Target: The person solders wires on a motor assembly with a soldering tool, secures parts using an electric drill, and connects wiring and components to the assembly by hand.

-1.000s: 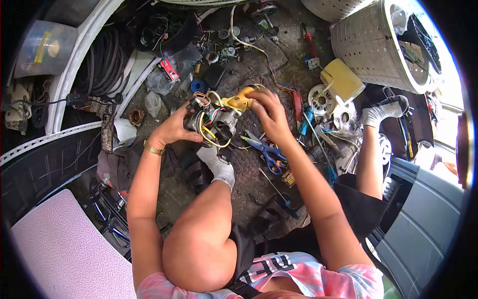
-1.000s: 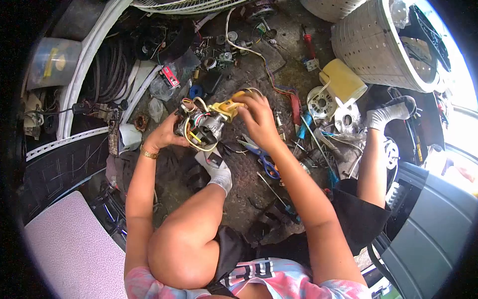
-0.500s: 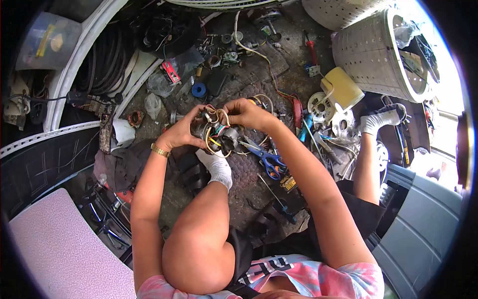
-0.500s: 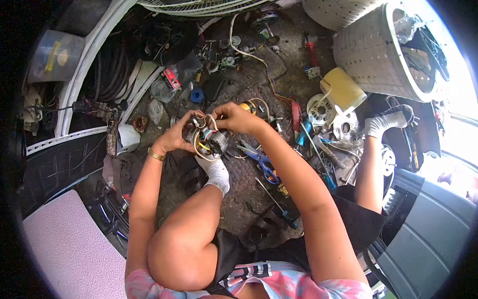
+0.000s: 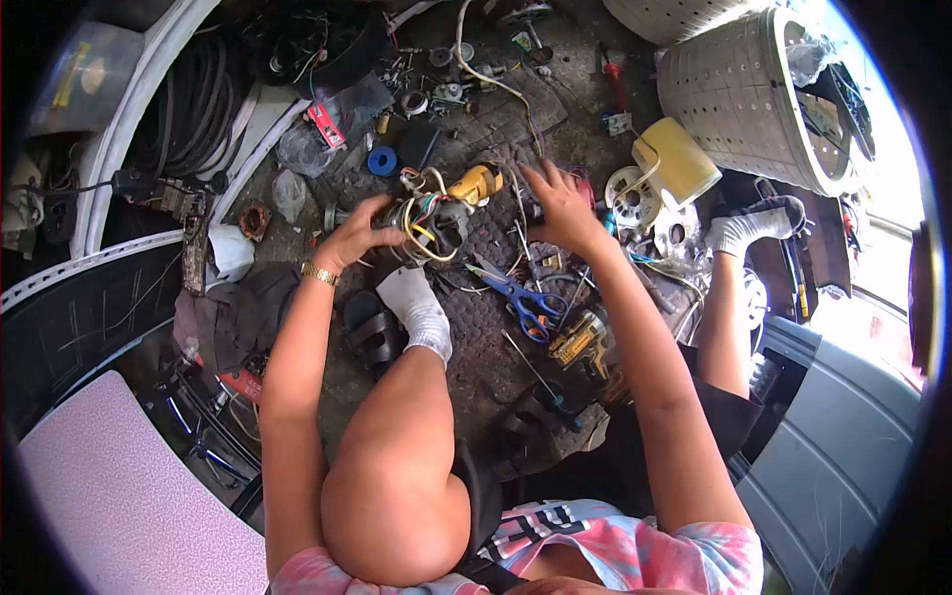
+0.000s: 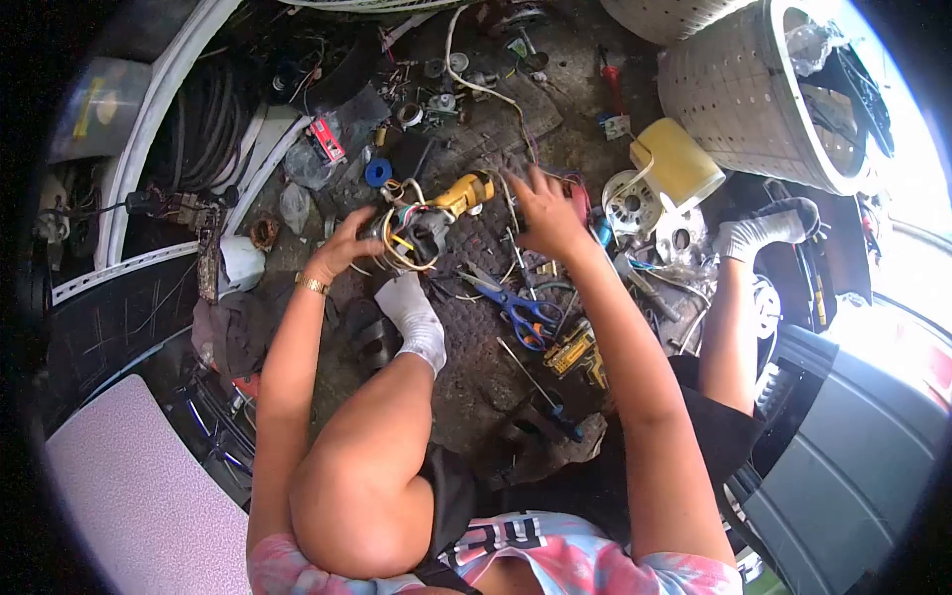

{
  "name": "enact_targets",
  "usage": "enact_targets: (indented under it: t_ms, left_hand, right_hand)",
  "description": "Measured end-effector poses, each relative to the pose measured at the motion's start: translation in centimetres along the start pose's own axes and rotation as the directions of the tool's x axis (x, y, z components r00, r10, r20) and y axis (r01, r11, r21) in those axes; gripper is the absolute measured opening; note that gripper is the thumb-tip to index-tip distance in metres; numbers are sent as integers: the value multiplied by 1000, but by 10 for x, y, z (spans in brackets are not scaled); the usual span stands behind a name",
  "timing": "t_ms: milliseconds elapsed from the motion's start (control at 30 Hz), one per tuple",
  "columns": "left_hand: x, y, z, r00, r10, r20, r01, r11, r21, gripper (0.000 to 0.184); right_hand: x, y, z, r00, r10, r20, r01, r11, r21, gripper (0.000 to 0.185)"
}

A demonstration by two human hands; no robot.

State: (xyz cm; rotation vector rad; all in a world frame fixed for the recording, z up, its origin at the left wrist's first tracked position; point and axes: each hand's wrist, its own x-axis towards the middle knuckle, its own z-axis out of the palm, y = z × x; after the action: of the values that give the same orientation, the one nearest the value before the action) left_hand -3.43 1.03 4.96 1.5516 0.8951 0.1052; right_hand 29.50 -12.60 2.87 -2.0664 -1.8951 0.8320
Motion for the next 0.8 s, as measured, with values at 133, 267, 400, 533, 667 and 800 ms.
enact_targets:
  t_ms: [133,267,400,533,667,800]
  left_hand:
    - [20,-8,-21,987,113,112,-129,980,153,83]
    - [32,76,-18,942,57,331,-78,995,53,73]
    - [47,97,-9,955,74,286,-163,940,301,75]
    - [58,91,20,900,425,-95,-255,690,677,61]
    - [54,85,56,805,358,-473,-123,881,457,42]
    - [63,58,59,739,477,-476,-323,870,372,38]
  right_hand:
    - [22,-31,23,911,-385,-148,409,796,447,113]
    - [18,-56,58,985,-154,-83,155,548,822,65]
    - [14,-71,70,899,-20,-438,358,610,707,49]
    - [19,-67,95,851,233,-471,299,523,798,43]
    - [36,-64,100,866,334,-371,254,345,904,43]
    - [35,-33,108,875,110,-472,280,680,677,56]
